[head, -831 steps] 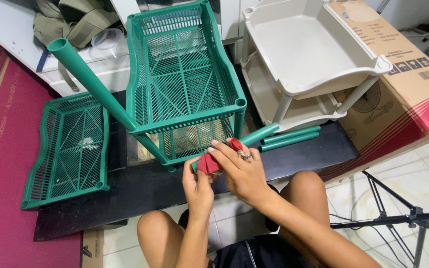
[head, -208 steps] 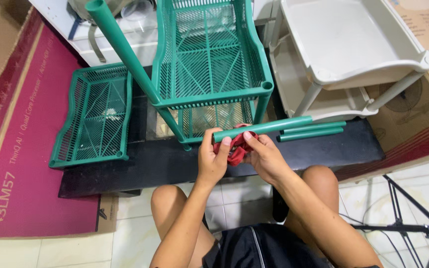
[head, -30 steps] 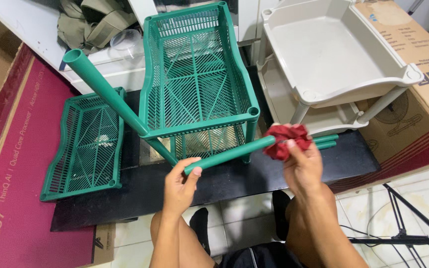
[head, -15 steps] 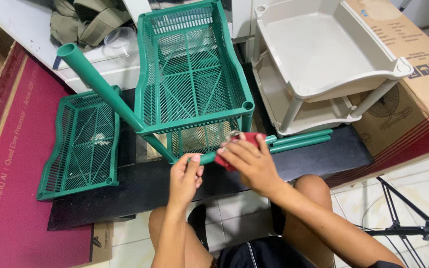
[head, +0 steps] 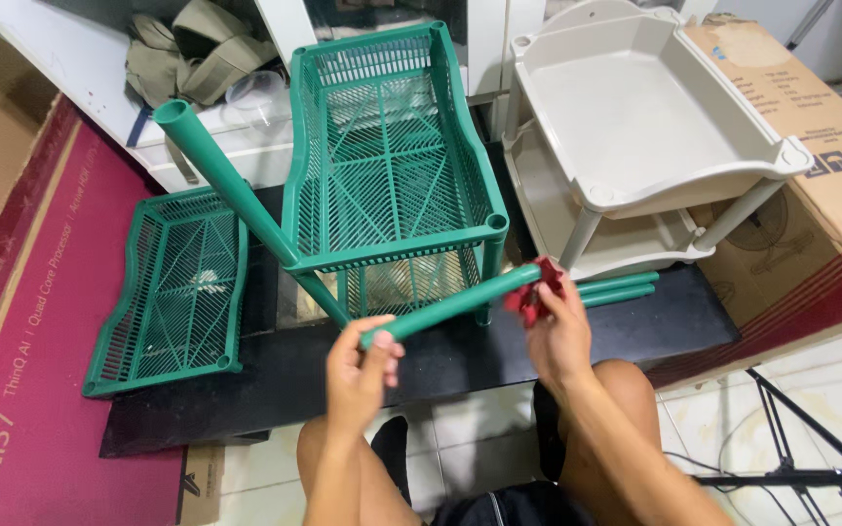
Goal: The person wipes green plastic poles with a red cloth and then inserts them into the corners of a green plastic basket to assemble a small shelf. The person handles several poles one at a time and places them into the basket frame.
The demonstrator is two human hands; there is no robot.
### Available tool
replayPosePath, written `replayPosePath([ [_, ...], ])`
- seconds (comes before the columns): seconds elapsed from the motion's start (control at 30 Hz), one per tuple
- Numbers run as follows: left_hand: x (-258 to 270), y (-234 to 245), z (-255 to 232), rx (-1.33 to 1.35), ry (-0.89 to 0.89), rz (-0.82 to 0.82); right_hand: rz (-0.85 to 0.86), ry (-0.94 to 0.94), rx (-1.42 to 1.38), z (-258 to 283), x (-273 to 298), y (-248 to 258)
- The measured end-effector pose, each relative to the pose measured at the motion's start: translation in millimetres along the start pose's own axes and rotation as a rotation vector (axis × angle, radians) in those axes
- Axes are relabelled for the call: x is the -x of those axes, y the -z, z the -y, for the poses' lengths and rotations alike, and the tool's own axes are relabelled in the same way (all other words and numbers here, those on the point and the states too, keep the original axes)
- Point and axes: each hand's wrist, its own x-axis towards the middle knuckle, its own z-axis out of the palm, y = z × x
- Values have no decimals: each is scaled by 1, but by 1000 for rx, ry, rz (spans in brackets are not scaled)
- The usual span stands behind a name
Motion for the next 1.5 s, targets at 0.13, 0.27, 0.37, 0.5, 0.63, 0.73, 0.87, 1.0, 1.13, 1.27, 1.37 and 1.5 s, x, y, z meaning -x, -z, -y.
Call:
replayPosePath([
  [0.13,5,-34,7,-116,-127,119,154,-290,-259,-17,46,-28],
  [0.27,1,-37,4,-218,-228,163,198,-312,-101,-29,55,-36],
  [0.37,-2,-25,-7,-306,-240,166,166,-275,-17,-30,41,-28],
  [0.5,-2,-8,-14,-264,-172,182,80,-191,20,-23,25,-3],
  [0.63,-4,7,-16,-264,-142,178,85,-75,22,-9,9,19],
  [0.73,-5,16,-15,-239,-124,159,80,-7,27,7,-1,23],
  [0.87,-3,22,-15,-211,-80,124,48,263,415,31,6,4],
  [1.0,-3,-1,-4,-146,-42,154,472,614,1018,23,34,-36],
  [1.13,-3,-26,10,42,7,119,763,870,1591,1,45,-61],
  [1.27,-4,-15,3,133,127,-37,710,1028,1707,8,31,-57],
  [1.37,-3,4,-5,212,127,-45,657,1128,1702,20,21,-40],
  [1.5,-5,22,-10,234,121,-69,618,1128,1649,29,6,-17],
])
